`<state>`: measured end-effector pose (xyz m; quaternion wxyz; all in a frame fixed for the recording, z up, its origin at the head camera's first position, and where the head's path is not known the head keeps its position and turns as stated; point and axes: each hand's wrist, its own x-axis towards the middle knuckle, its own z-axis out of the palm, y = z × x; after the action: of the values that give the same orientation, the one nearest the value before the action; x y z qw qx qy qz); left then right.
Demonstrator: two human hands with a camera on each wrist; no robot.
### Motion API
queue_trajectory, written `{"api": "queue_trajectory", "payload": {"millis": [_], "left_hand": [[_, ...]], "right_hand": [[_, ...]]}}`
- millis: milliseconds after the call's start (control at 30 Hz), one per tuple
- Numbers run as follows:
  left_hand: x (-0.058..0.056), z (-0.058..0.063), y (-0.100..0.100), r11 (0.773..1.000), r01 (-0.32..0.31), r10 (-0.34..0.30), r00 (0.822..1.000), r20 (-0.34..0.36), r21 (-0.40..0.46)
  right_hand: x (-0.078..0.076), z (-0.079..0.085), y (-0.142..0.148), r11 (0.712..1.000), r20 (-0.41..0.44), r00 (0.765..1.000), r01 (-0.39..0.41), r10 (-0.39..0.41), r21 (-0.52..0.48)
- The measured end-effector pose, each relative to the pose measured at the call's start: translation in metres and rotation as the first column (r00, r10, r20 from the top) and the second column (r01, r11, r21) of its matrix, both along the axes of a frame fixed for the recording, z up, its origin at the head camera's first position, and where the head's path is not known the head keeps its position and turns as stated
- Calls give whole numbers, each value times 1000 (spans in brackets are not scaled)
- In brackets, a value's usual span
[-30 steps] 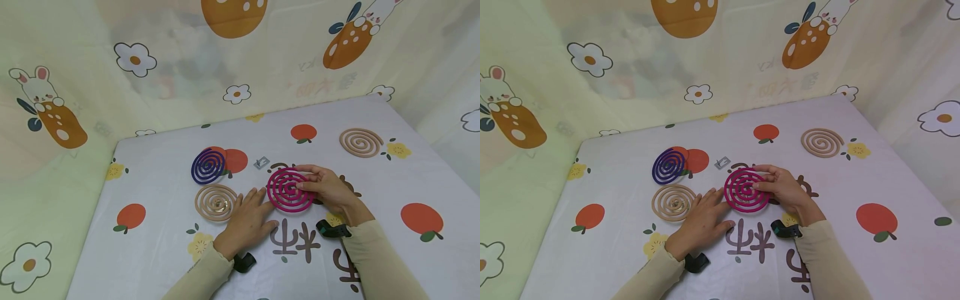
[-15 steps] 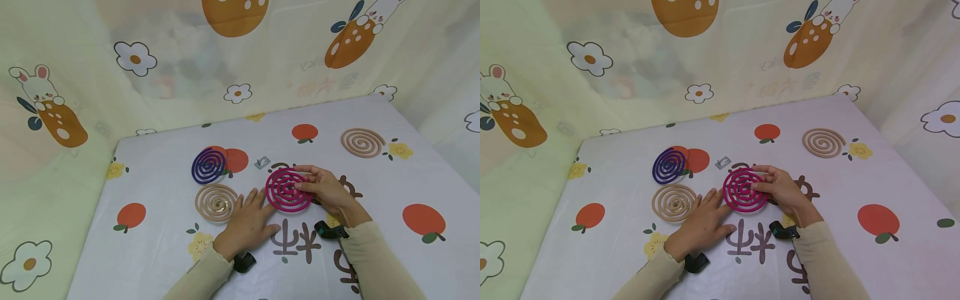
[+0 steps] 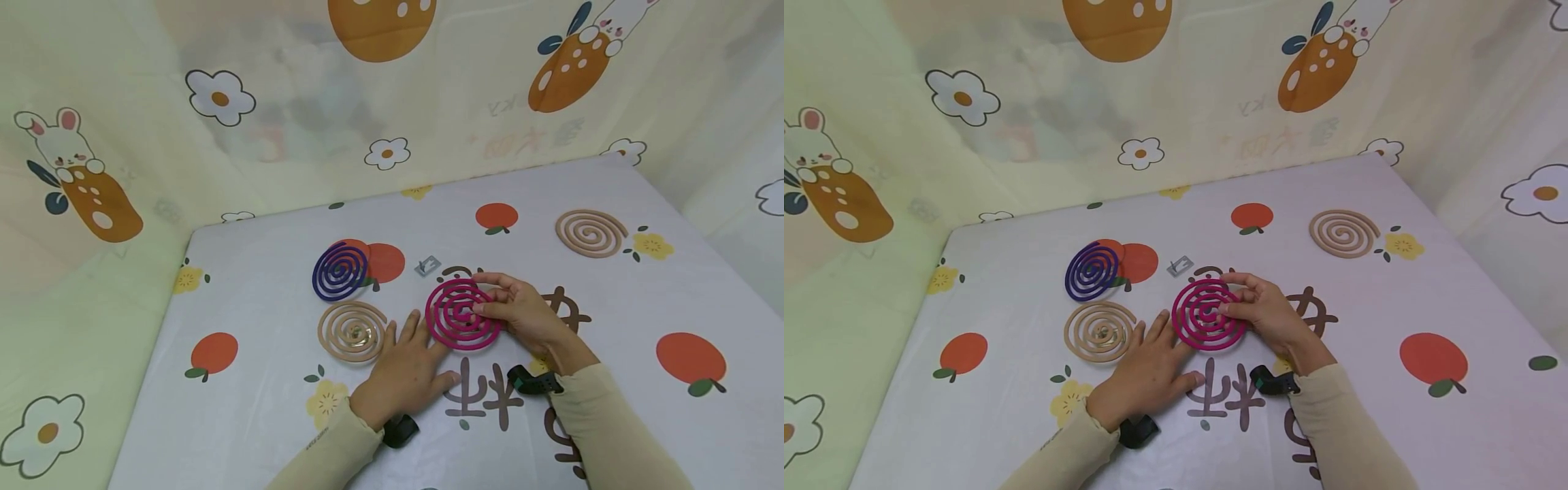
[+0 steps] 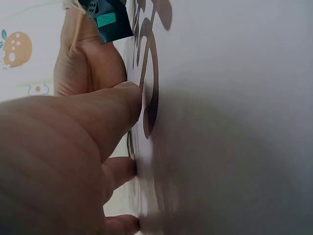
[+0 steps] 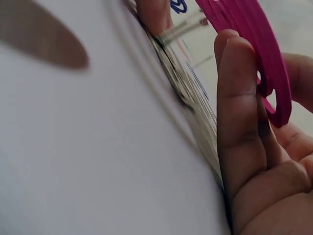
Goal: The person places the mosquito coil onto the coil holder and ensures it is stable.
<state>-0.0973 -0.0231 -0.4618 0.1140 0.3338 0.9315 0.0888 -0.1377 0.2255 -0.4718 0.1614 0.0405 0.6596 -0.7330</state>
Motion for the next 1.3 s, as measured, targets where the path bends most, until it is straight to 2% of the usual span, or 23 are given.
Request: {"api": "queue_trajectory", "payload": {"millis": [267, 1300], "left_hand": [[1, 1, -1, 1000, 5, -5, 1000, 19, 3], [1, 1, -1, 1000, 13, -13, 1000, 13, -18]], "right_hand": [[-1, -2, -3, 1000, -8, 1000, 5, -5, 4], [-1, 0, -8, 1000, -18, 1000, -6, 6, 21]]}}
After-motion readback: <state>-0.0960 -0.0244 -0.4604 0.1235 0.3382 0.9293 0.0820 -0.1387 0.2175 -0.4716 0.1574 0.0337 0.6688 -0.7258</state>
